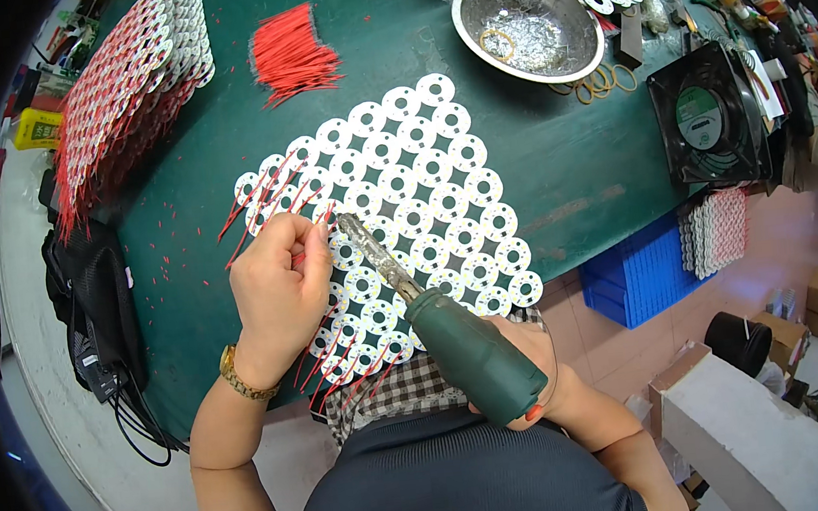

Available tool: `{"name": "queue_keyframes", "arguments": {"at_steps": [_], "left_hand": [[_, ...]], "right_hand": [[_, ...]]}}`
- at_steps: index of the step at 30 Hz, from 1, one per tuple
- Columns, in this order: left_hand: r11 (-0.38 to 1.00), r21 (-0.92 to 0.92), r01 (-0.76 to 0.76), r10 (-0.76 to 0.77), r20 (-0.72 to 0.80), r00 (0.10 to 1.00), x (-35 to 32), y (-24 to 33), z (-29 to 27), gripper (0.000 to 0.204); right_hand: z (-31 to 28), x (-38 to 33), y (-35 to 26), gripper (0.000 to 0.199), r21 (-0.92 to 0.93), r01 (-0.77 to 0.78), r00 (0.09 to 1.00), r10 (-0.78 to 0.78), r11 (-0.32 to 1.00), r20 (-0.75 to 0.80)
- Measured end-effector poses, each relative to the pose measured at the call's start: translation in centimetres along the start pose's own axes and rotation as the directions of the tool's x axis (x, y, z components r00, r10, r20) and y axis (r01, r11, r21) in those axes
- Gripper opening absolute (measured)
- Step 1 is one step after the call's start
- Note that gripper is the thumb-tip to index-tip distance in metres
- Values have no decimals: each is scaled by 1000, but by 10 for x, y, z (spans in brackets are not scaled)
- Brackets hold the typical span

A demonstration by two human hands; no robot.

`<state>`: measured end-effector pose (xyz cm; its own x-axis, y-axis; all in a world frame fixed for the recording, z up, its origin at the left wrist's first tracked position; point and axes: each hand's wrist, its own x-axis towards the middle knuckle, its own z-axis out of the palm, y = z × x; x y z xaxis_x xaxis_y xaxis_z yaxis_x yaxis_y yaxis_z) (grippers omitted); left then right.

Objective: The person solders red wires onto a grid of circular LED components on an assembly line using a soldering iron.

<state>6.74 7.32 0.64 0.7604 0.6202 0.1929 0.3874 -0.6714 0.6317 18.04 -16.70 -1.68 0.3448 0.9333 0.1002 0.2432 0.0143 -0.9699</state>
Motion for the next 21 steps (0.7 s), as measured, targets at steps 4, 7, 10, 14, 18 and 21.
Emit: {"name": "queue_keyframes", "arguments": {"at_steps": [4, 7, 10, 14, 18, 21], "left_hand": [[1000, 28, -9, 9, 3, 1000, 1, 0, 0, 11], [1000, 20, -11, 11, -11, 1000, 0, -1, 1, 11], [999, 34, -12, 12, -9, 1000, 1, -1, 0, 10], [1000, 20, 15, -16, 10, 1000, 1, -1, 0, 11], [1000, 28, 0, 0, -7, 1000, 1, -2, 0, 11], [999, 32, -7, 7, -15, 1000, 1, -2, 1, 12]], "right_hand": [[-2, -3, 5, 59, -118, 68, 998, -67, 991, 14], [-5, 1, 6, 61, -167, 69, 996, -58, 983, 72], [-6, 3, 9, 60, -183, 177, 983, -164, 967, 85], [-5, 3, 4, 58, -226, 156, 987, -141, 962, 81], [-5, 7, 1, 55, -273, 163, 986, -147, 948, 78], [-3, 4, 2, 55, -186, 93, 995, -88, 978, 38]]}}
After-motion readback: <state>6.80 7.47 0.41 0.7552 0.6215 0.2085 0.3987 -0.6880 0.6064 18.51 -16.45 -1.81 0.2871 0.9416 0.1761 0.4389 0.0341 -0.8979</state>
